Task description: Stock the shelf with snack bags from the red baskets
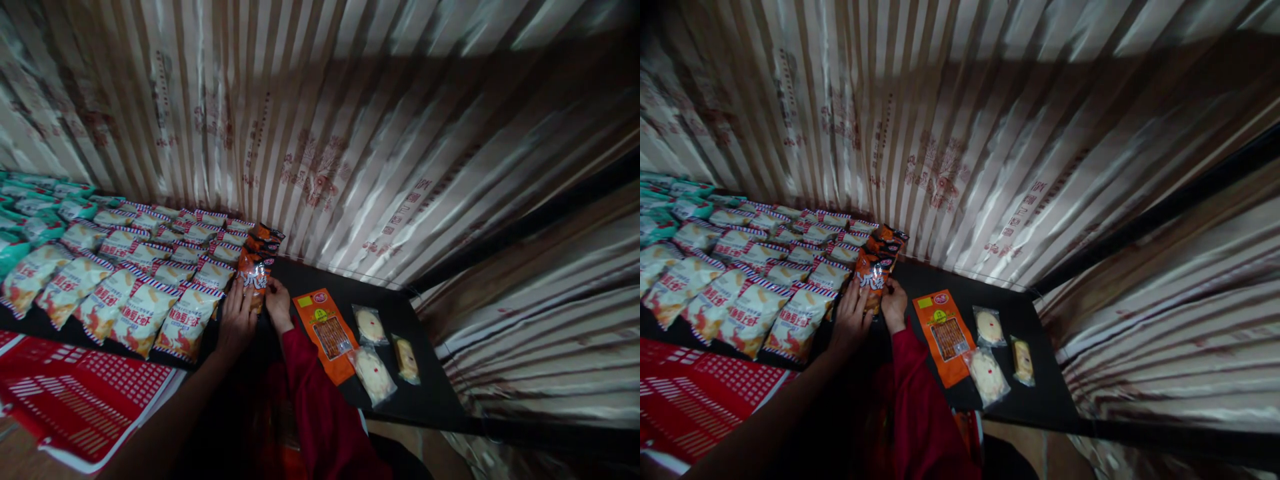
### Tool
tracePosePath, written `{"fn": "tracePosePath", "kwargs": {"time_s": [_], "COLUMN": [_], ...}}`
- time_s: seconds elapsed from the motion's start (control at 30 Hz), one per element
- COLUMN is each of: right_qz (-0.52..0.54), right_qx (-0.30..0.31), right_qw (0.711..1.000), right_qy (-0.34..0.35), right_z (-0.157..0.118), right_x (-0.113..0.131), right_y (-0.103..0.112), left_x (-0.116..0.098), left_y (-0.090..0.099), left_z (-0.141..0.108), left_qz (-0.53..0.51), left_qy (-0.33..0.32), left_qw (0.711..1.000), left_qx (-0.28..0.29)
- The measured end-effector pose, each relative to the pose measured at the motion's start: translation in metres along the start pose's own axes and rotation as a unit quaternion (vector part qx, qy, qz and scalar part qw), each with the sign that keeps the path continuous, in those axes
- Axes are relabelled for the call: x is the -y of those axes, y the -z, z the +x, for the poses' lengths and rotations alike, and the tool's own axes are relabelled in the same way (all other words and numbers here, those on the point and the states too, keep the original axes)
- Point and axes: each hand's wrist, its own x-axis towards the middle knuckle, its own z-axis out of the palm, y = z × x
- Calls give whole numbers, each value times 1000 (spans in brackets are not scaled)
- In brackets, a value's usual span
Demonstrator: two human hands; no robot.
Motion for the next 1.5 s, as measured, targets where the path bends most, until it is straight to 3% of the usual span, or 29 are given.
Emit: {"fn": "tracePosePath", "kwargs": {"time_s": [0.87,1.1,1.27,1.5], "right_qz": [-68,-56,-69,-49], "right_qx": [-40,-19,-67,0], "right_qw": [997,998,993,996], "right_qy": [18,11,61,74], "right_z": [-5,-8,-24,-40], "right_x": [5,11,21,22], "right_y": [-5,-1,6,3], "left_x": [1,1,2,4], "left_y": [2,-1,-2,-4], "left_z": [1,0,-1,-1], "left_qz": [17,26,36,30], "left_qy": [8,4,-1,-5], "left_qw": [1000,1000,999,1000], "left_qx": [24,17,11,-1]}}
